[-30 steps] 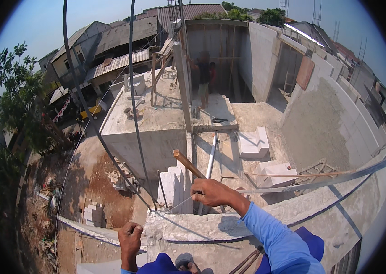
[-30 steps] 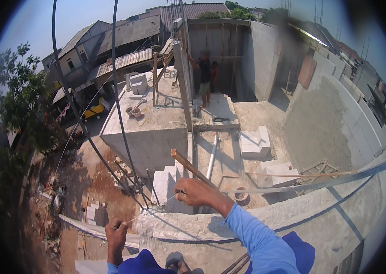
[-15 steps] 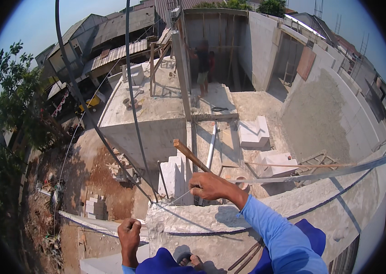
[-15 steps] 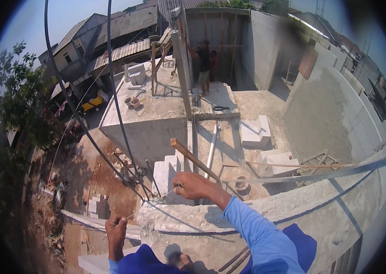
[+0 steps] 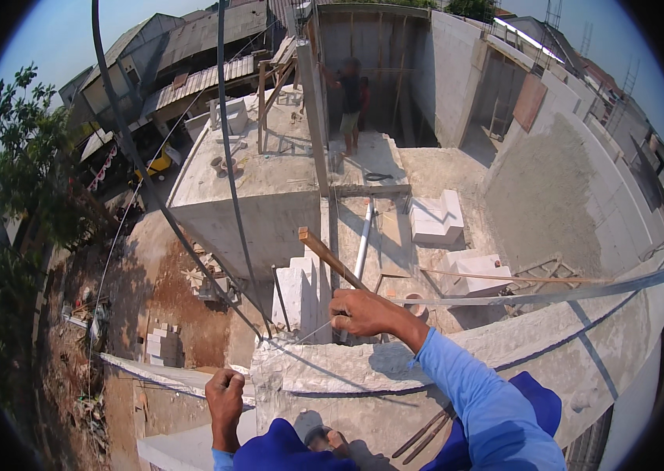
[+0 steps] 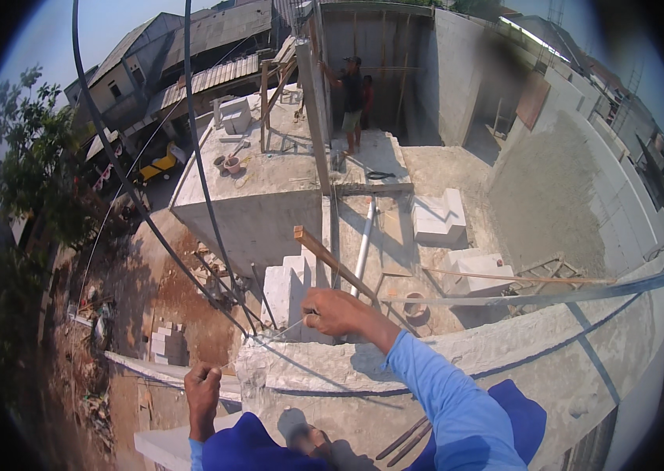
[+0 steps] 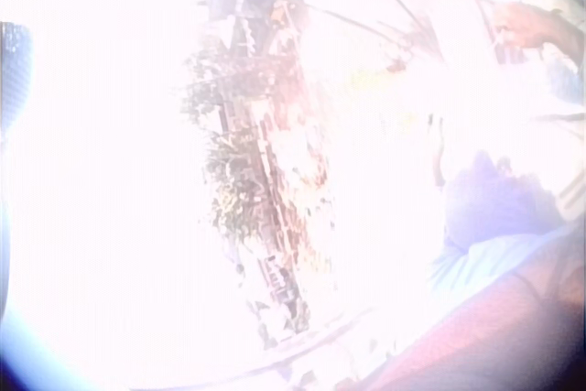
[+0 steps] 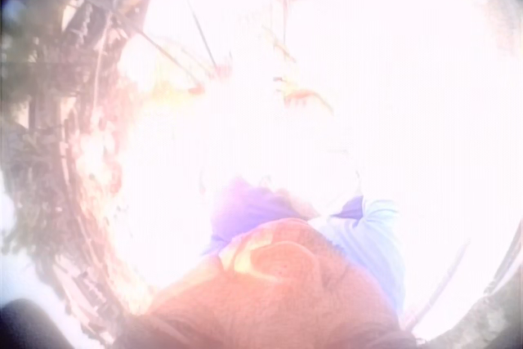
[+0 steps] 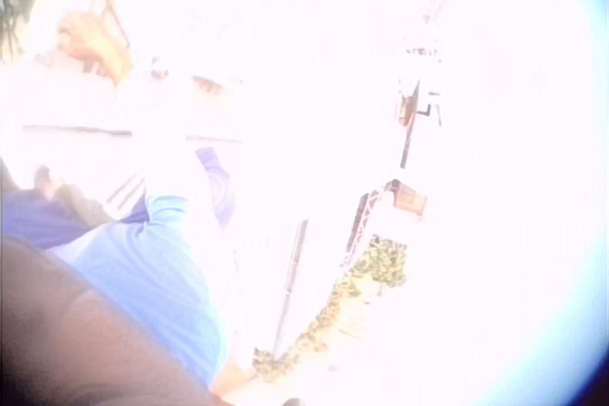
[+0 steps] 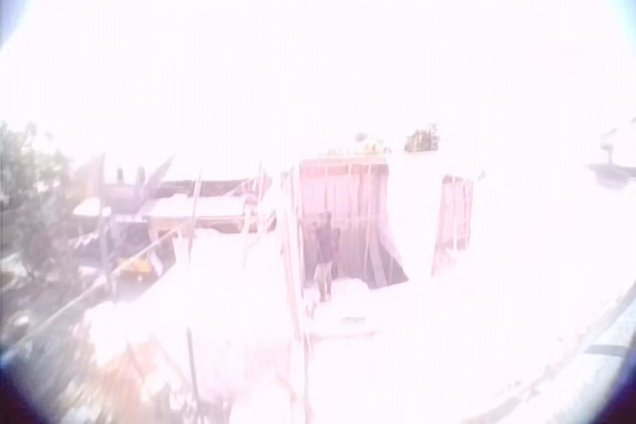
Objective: The person secures vertical reinforcement bars by hand and with a hammer on a concrete beam, while another person hands items from below.
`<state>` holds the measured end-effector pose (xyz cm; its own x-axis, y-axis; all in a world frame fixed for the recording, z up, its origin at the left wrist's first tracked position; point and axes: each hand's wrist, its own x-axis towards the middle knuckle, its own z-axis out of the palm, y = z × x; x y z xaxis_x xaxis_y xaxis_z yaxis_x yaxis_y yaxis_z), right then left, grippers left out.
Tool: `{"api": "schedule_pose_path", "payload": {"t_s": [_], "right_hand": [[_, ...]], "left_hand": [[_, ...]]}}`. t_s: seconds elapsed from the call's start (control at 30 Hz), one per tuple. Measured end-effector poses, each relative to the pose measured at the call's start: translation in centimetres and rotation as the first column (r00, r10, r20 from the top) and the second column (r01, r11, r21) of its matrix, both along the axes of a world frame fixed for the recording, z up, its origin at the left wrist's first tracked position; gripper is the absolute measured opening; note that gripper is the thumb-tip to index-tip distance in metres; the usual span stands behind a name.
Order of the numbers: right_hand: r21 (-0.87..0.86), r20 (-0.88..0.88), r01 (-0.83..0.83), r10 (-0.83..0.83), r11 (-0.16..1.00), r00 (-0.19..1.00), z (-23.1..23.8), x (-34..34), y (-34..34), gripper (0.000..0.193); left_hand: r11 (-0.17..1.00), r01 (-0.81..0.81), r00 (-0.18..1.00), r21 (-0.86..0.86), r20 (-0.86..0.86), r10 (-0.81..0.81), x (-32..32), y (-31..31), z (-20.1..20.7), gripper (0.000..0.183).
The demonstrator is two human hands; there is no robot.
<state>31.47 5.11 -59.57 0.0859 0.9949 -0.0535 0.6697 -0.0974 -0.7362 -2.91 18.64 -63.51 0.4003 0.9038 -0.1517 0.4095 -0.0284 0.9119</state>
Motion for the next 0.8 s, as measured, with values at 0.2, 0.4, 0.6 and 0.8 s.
{"api": "schedule_pose_path", "payload": {"t_s": [0.2, 0.4, 0.6, 0.8], "right_hand": [[-0.163, 0.034, -0.045, 0.051, 0.986, 0.998, -0.7, 0.7, 0.2, 0.023], [-0.211, 0.1, -0.03, 0.052, 0.977, 0.994, -0.4, 1.5, -0.6, 0.029], [-0.075, 0.057, -0.015, 0.019, 0.997, 0.998, -1.7, 1.9, 0.3, 0.024], [-0.12, 0.066, -0.031, 0.039, 0.992, 0.997, -2.6, 1.1, -0.6, 0.026]], "left_hand": [[0.988, -0.157, 0.986, 0.01, -0.062, 0.157, -1.9, -0.2, -0.9, 0.01], [0.967, -0.254, 0.965, -0.013, -0.068, 0.252, -2.0, -0.2, -3.4, 0.01], [0.974, -0.226, 0.965, -0.029, -0.146, 0.219, -2.6, 0.6, -5.3, 0.014], [0.957, -0.286, 0.934, 0.037, -0.213, 0.287, -4.5, 0.1, -5.3, 0.014]]}}
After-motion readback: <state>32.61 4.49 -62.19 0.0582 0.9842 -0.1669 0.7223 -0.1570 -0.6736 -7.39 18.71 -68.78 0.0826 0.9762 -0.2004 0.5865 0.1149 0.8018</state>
